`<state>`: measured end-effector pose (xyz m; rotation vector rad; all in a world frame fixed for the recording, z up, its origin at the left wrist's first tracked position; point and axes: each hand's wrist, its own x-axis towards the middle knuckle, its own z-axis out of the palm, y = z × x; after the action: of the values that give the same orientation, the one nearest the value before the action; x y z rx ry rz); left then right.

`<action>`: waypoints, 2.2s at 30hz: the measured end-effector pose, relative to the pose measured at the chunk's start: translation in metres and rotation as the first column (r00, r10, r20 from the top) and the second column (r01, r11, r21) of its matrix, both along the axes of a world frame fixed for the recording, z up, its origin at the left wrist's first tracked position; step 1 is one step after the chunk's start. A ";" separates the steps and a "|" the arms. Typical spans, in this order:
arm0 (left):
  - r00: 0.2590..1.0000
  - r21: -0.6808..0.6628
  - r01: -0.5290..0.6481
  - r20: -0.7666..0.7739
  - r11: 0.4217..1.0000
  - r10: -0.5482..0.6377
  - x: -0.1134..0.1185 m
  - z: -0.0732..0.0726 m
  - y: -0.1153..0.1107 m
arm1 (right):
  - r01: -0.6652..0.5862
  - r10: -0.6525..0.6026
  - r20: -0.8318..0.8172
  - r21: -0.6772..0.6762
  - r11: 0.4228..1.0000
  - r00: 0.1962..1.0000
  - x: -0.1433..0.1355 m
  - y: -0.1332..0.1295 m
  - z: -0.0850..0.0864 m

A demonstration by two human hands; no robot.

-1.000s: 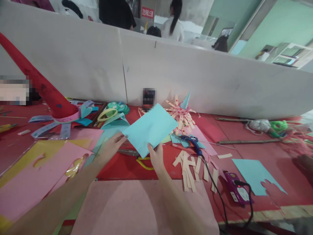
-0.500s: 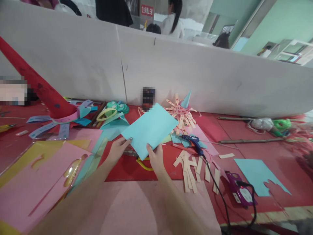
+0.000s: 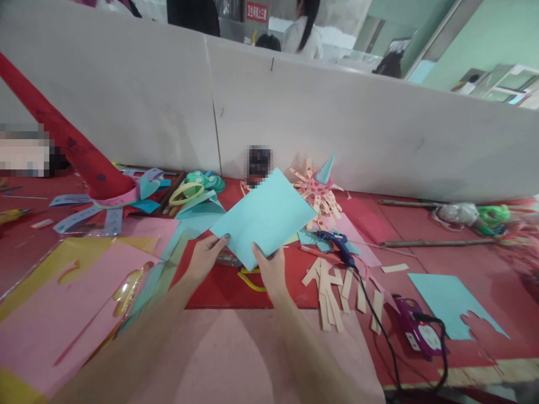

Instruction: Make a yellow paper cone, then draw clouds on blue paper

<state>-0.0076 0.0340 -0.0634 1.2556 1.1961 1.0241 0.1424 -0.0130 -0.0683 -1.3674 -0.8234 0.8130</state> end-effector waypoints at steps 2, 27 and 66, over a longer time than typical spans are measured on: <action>1.000 -0.011 0.006 0.006 1.000 -0.006 0.001 0.000 0.000 | 0.016 -0.016 0.026 0.004 1.000 1.000 0.001 0.001 -0.002; 0.970 -0.207 0.007 0.240 0.978 0.044 0.011 0.003 -0.009 | -0.104 0.111 0.075 -0.081 0.991 0.991 -0.007 -0.005 0.007; 0.998 -0.004 0.057 0.026 0.998 -0.057 -0.005 -0.006 0.004 | -0.001 -0.012 -0.163 -0.077 0.997 0.987 0.004 0.005 -0.004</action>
<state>-0.0124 0.0381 -0.0692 1.2622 1.1363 0.9923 0.1459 -0.0083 -0.0723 -1.3503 -0.6660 0.9477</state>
